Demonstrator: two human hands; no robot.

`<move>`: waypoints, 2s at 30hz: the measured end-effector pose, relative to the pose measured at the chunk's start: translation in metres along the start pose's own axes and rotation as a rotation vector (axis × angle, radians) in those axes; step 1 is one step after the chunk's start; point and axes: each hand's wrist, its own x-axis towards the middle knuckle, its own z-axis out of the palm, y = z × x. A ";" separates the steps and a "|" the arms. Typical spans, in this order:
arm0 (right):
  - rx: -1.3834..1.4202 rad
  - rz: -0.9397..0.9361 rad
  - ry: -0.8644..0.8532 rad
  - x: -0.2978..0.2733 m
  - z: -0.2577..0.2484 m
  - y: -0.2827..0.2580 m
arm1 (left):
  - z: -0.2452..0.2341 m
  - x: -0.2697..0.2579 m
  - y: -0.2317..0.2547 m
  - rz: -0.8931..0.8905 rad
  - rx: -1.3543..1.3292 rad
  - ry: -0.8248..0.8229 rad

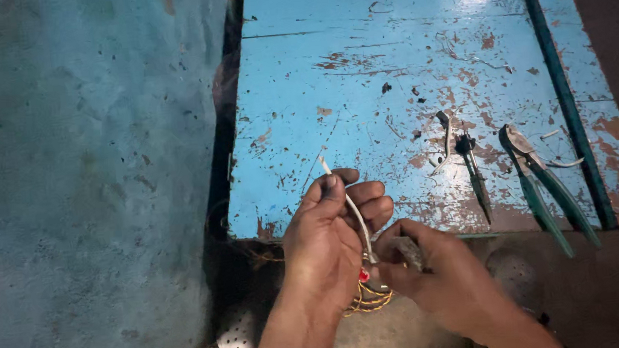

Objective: The person manipulates thin wires and a small connector by hand on a blue surface, twisting wire ends and inserting them into the component.

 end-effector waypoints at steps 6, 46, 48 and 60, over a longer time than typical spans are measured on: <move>-0.066 0.036 -0.067 0.000 -0.003 -0.008 | 0.008 -0.007 0.005 0.017 0.227 0.044; 0.370 0.042 0.233 0.009 -0.033 0.025 | 0.019 0.000 -0.023 0.033 0.539 0.081; 0.386 0.039 0.235 0.008 -0.034 0.026 | 0.020 0.001 -0.025 0.008 0.554 0.099; 0.657 -0.074 0.218 0.009 -0.045 0.041 | 0.029 0.010 -0.044 -0.067 0.499 -0.014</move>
